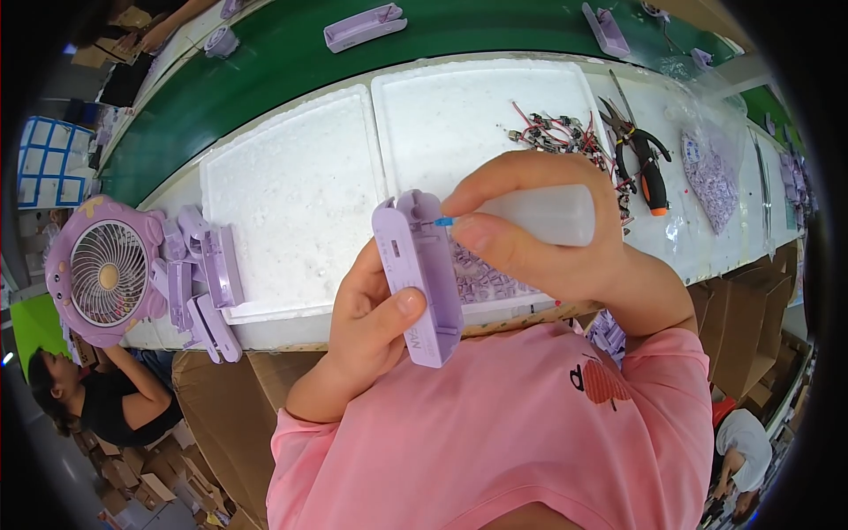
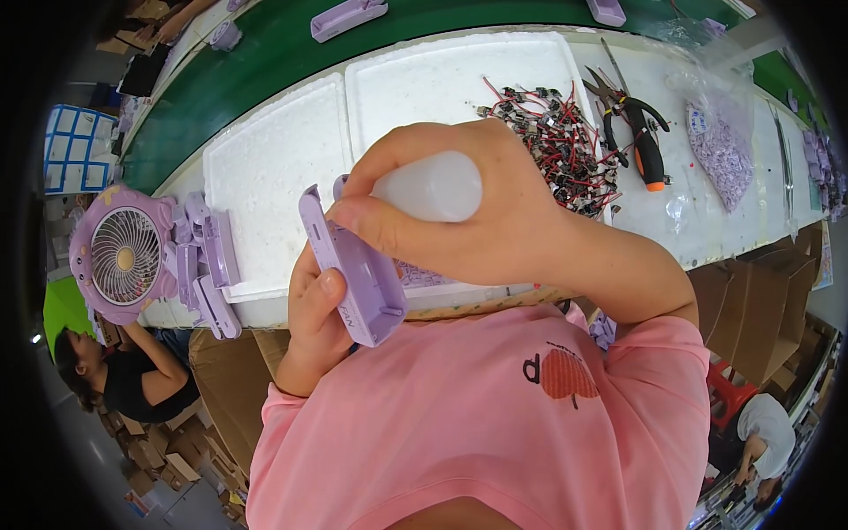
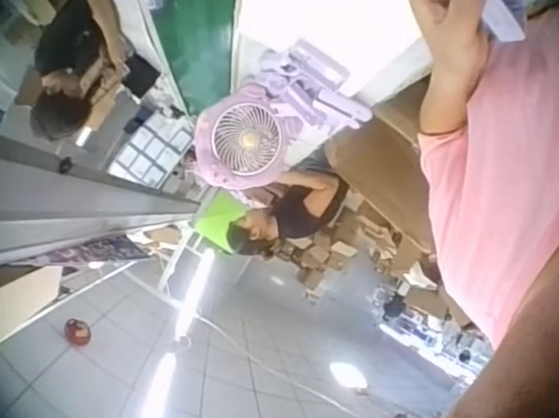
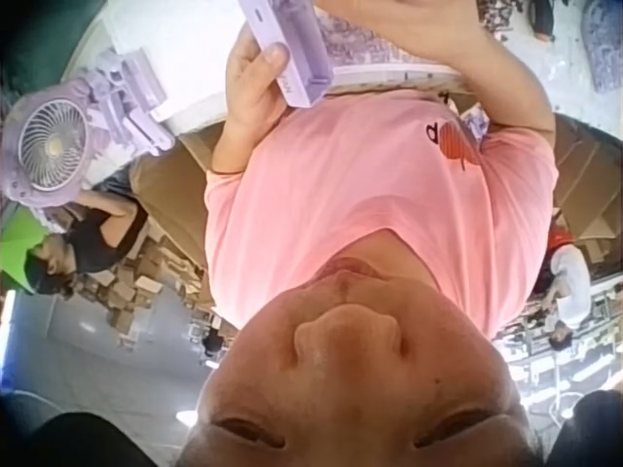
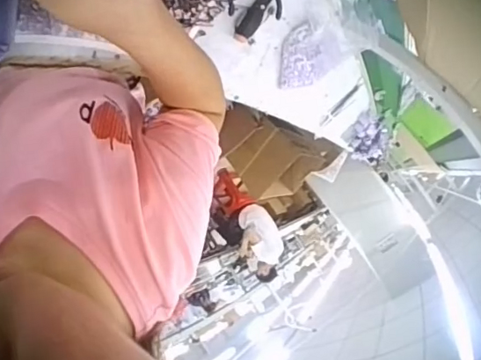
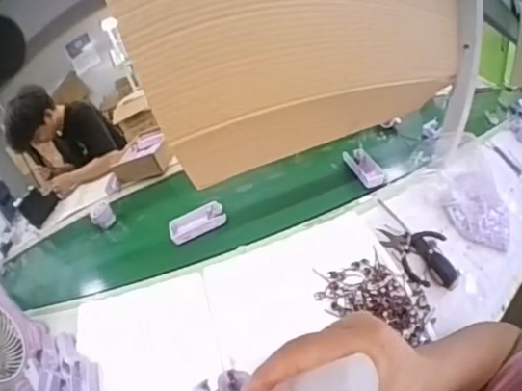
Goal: The person assembles portable fans by installing internal wiring harnesses and plastic components into the fan housing, using pliers and adhesive from a glue bottle.
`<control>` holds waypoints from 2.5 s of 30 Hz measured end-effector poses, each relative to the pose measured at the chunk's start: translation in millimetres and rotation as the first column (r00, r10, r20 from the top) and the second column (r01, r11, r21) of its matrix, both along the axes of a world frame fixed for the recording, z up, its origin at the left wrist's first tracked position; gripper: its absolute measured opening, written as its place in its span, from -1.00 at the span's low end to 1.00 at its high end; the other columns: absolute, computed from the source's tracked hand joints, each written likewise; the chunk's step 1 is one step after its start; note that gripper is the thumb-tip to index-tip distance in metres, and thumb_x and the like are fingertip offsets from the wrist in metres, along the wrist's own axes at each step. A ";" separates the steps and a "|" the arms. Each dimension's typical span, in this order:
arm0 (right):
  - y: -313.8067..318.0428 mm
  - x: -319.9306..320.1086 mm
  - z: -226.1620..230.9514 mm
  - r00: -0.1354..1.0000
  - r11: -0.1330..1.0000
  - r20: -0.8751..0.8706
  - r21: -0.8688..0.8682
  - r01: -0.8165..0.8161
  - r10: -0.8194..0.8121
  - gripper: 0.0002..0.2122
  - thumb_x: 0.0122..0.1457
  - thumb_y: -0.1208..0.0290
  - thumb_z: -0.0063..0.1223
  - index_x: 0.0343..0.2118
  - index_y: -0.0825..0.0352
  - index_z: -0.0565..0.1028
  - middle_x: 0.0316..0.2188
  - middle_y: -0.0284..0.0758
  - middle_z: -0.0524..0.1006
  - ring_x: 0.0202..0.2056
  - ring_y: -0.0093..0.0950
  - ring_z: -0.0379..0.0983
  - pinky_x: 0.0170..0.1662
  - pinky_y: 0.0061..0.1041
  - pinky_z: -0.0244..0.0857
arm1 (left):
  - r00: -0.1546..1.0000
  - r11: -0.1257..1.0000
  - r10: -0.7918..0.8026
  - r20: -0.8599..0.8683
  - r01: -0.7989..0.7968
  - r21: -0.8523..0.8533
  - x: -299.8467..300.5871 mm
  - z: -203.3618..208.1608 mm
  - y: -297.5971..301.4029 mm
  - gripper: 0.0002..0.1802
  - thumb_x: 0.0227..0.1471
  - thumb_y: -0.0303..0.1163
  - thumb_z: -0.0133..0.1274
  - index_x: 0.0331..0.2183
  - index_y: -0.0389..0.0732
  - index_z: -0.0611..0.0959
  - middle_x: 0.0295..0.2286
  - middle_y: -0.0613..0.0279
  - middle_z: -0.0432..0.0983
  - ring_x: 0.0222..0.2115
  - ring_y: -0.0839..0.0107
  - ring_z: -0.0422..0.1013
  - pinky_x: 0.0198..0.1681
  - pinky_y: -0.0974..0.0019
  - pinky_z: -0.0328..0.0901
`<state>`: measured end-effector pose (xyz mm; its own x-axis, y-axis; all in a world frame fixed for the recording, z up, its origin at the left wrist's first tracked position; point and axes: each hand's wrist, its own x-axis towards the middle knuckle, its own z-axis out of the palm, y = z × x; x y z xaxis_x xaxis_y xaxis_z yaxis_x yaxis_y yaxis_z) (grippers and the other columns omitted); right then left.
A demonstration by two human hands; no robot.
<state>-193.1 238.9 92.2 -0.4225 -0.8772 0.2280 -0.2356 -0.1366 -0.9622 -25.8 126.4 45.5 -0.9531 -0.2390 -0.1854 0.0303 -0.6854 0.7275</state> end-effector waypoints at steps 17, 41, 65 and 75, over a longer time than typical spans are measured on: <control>-8.1 -14.7 10.0 0.985 0.981 0.039 0.105 0.166 -0.171 -0.86 -0.02 0.38 0.19 -0.46 0.35 0.54 -0.55 -0.35 0.55 -0.52 -0.66 0.44 -0.44 -0.64 0.31 | 0.999 0.997 0.037 -0.021 -0.038 -0.068 -4.0 -1.2 2.9 -0.24 0.05 -0.30 0.01 0.18 -0.25 0.03 -0.03 0.14 0.30 -0.03 0.39 0.27 0.03 0.31 0.18; 15.3 -52.9 -52.4 0.530 0.909 -0.763 0.415 -0.038 0.370 -0.90 -0.10 0.49 0.09 -0.57 0.36 0.41 -0.55 -0.27 0.38 -0.40 -0.25 0.37 -0.30 -0.30 0.26 | 0.971 0.939 -0.062 -0.229 0.134 0.316 2.3 -5.0 -1.1 0.02 -0.13 -0.52 0.15 0.21 0.21 -0.09 -0.46 0.19 0.26 -0.66 0.48 0.18 -0.67 0.39 0.35; 3.6 -28.1 -28.0 0.703 0.997 -0.708 0.018 -0.074 0.065 -0.87 -0.15 0.53 0.20 -0.50 0.28 0.47 -0.59 -0.36 0.39 -0.55 -0.36 0.33 -0.47 -0.43 0.18 | 0.973 0.957 0.223 0.051 -0.209 -0.203 3.7 -16.8 8.6 -0.44 0.00 -0.42 0.07 0.04 -0.32 0.30 -0.11 0.17 0.37 -0.13 0.42 0.32 -0.09 0.30 0.25; -6.0 -19.2 -31.6 0.659 0.973 -0.750 -0.113 -0.201 0.049 -0.85 -0.18 0.48 0.23 -0.51 0.26 0.47 -0.57 -0.40 0.38 -0.52 -0.42 0.34 -0.46 -0.44 0.17 | 0.988 0.826 0.148 -0.032 -0.141 -0.546 -0.7 -9.7 5.4 -0.38 -0.17 -0.51 0.19 -0.03 -0.34 0.34 -0.20 0.19 0.39 -0.19 0.47 0.32 -0.12 0.38 0.24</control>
